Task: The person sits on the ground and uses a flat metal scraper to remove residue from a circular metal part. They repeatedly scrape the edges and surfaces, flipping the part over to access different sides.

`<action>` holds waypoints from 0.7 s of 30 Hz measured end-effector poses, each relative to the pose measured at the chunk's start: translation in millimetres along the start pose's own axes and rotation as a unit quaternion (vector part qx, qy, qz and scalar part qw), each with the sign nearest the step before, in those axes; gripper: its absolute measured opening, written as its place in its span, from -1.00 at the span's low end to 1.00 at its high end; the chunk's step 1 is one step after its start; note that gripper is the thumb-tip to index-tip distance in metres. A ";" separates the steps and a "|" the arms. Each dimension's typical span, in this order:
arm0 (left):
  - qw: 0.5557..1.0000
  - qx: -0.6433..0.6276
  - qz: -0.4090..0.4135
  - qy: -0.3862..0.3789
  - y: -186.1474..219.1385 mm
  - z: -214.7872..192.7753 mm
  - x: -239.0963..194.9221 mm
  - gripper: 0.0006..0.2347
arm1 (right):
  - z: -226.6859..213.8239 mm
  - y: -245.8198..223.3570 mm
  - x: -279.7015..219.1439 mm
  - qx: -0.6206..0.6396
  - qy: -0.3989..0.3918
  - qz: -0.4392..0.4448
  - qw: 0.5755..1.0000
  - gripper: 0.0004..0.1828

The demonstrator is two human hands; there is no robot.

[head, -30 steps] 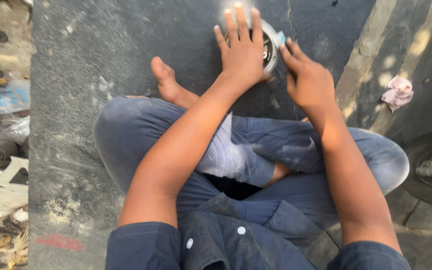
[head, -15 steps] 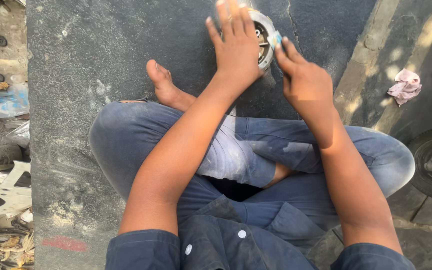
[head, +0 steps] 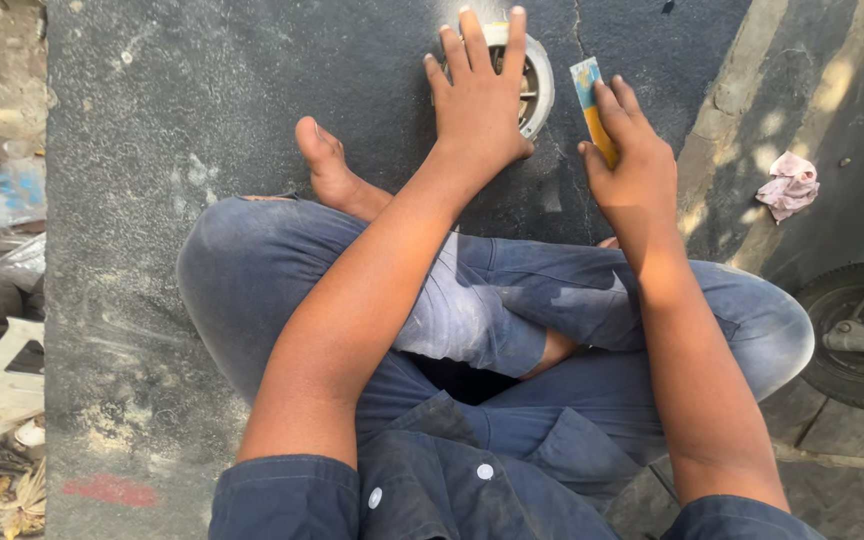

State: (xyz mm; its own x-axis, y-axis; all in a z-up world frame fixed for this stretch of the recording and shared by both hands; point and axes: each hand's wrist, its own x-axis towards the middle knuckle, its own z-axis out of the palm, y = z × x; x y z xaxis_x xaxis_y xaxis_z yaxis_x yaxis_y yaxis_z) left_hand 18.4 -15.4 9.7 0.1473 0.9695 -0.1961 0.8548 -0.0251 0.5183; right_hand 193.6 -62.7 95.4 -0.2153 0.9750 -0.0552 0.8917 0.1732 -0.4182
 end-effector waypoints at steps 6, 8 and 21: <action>1.000 0.011 0.009 0.015 -3.4 5.7 0.8 0.15 | 7.5 -6.0 -6.5 0.094 -0.049 0.068 0.992 -0.43; 0.999 0.023 0.011 0.021 -2.5 7.8 0.8 0.14 | 7.9 -9.2 -5.8 0.107 -0.055 0.067 0.990 -0.45; 0.999 0.051 0.011 -0.006 -3.3 7.9 4.2 0.15 | 9.8 -9.5 -10.3 0.073 -0.065 0.076 0.992 -0.48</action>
State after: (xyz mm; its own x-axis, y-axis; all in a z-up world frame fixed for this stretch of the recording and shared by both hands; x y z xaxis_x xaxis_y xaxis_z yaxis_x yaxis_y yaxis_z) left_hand 20.2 -13.1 0.5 0.1712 0.9655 -0.1960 0.8979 -0.0710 0.4344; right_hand 183.5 -75.8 91.1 -0.1408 0.9602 -0.2413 0.8524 -0.0064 -0.5228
